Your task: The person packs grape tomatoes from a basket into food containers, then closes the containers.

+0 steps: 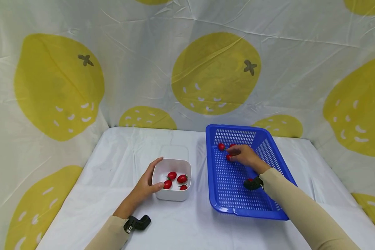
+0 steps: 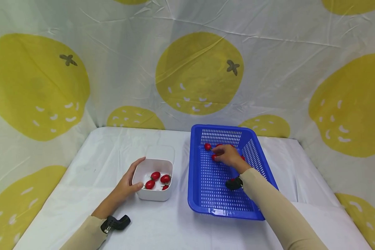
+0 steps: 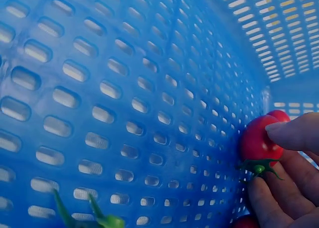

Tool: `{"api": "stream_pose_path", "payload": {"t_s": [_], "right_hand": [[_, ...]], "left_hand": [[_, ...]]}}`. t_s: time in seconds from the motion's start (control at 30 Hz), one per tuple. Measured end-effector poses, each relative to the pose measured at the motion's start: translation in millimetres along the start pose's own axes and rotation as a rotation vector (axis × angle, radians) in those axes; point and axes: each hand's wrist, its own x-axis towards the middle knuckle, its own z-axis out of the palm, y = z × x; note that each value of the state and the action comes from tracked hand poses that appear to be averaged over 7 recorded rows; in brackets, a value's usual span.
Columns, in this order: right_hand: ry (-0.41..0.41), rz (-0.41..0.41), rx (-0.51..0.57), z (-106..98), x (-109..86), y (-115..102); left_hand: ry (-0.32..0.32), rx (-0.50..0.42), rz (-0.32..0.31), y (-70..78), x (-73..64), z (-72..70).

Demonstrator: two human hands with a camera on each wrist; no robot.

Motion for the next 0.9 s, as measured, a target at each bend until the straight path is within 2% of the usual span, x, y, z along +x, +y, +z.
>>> {"api": "stream_pose_path", "payload": {"t_s": [0.2,0.43,0.9], "right_hand": [[-0.012,-0.001,-0.033,1.9,-0.7,-2.2],[-0.024,-0.021,-0.066,4.3,0.3,0.0],[-0.019,0.011,-0.086,4.2,-0.9,-2.1]], "left_hand": [[-0.01,-0.025,0.025,-2.5,-0.1,-0.5],[-0.005,-0.022,0.007,-0.5,-0.1,0.0],[0.001,-0.004,0.001,0.7,-0.8,0.6]]}}
